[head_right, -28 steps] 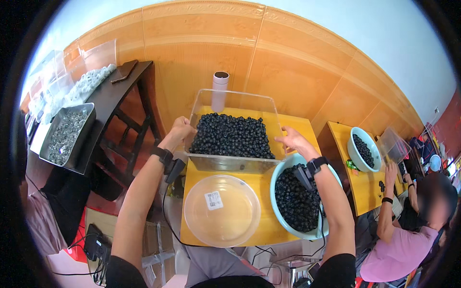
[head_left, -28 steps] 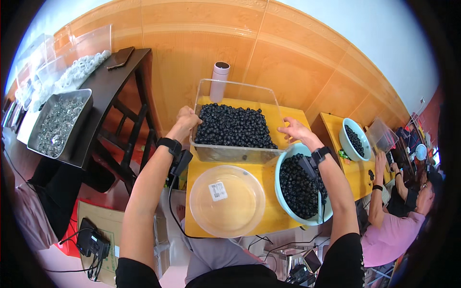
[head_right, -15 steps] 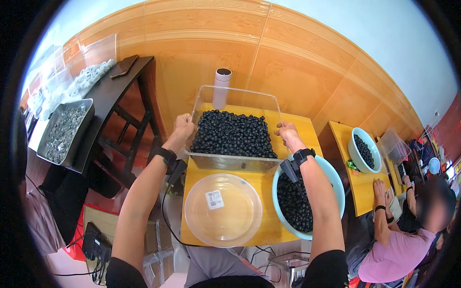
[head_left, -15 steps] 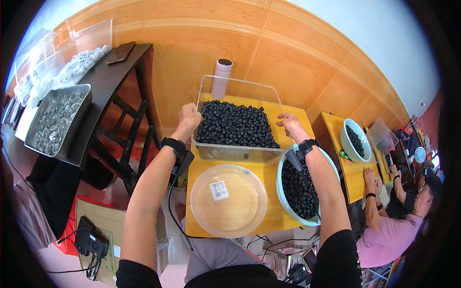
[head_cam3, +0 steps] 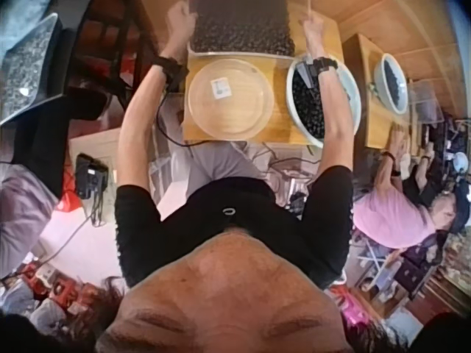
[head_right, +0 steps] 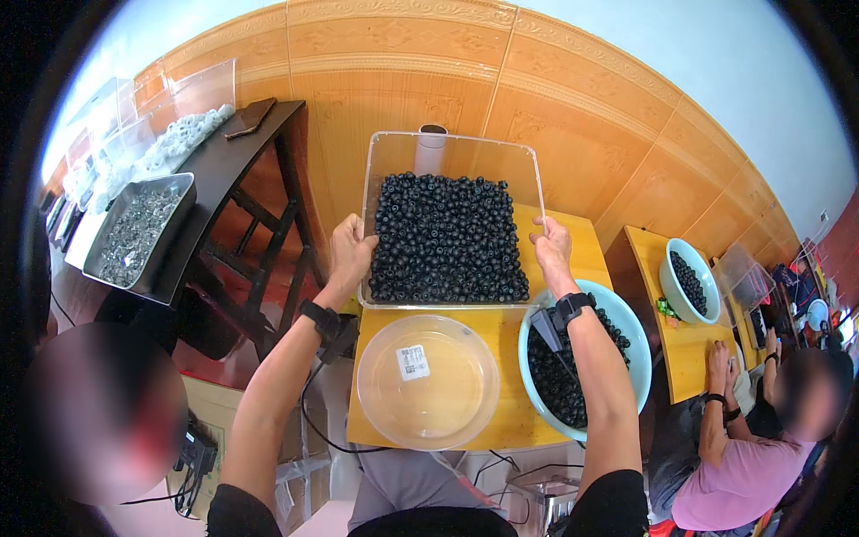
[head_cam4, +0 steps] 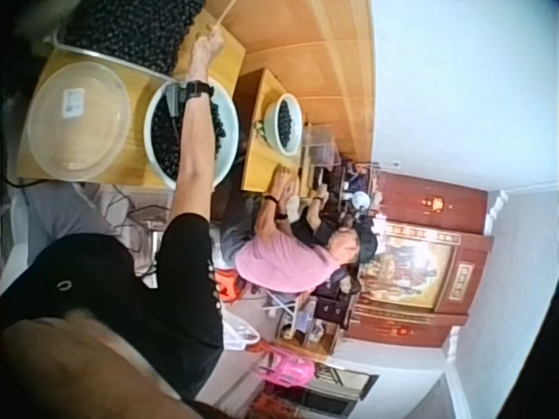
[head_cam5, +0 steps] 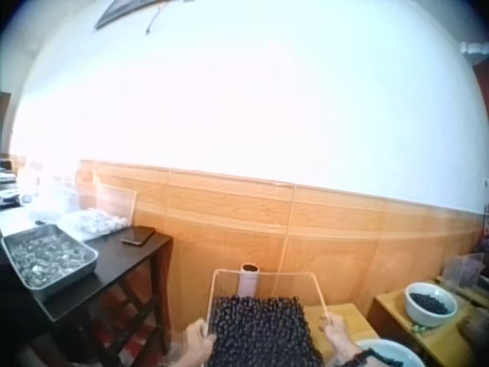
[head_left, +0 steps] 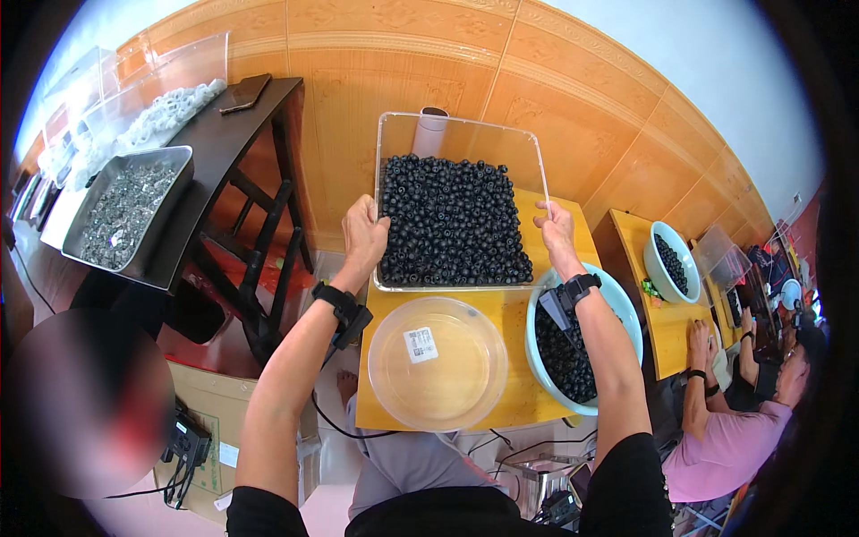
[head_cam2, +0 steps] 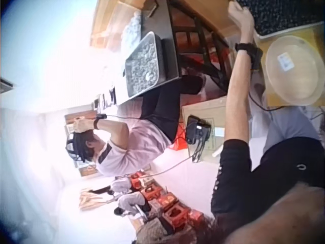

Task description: Sorting small black rubber o-rings from a container into specific trays or batches using hands and tweezers.

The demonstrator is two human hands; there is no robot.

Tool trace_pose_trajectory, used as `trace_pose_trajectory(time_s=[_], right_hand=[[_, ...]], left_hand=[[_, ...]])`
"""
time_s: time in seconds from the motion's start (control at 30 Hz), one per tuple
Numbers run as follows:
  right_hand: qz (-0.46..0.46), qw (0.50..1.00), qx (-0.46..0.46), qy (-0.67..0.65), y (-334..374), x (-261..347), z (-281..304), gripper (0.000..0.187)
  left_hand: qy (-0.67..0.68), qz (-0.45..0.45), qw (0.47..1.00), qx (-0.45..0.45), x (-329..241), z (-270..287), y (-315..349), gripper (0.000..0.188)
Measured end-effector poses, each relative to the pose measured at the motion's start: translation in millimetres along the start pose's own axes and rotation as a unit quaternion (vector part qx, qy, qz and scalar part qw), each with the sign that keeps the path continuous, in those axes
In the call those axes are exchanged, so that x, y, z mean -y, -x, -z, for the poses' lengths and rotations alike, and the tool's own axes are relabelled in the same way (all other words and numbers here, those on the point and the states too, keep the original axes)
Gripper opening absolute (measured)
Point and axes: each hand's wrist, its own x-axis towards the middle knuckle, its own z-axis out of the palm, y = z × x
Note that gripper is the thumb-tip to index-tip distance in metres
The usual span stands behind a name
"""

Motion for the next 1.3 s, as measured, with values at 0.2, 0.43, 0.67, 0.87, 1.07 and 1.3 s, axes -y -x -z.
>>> trace_pose_trajectory(time_s=[0.2, 0.43, 0.67, 0.87, 1.07, 1.3], right_hand=[[0.031, 0.999, -0.006, 0.013, 20.3, 22.5, -0.3, 0.023], [0.079, 0.996, -0.043, 0.004, 28.4, 34.0, -0.2, 0.020], [0.097, 0.993, -0.058, 0.020, 30.8, 31.3, -1.0, 0.022], [0.094, 0.994, -0.061, -0.012, 34.1, 35.8, 1.6, 0.019], [0.097, 0.992, -0.076, -0.004, 35.3, 41.5, 3.8, 0.018], [0.102, 0.991, -0.087, -0.002, 36.7, 45.9, 6.2, 0.017]], left_hand=[[0.001, 0.005, 1.000, -0.010, -17.3, 15.8, 17.8, 0.035], [0.014, 0.049, 0.999, -0.015, -22.8, 19.0, 18.8, 0.032], [0.133, 0.165, 0.974, -0.087, -16.5, 9.5, 17.7, 0.032], [0.126, 0.031, 0.985, -0.114, -12.4, 11.7, 34.0, 0.033], [0.106, 0.021, 0.986, -0.124, -20.1, 13.6, 47.6, 0.034], [0.130, -0.004, 0.984, -0.121, -24.9, 13.0, 53.4, 0.034]])
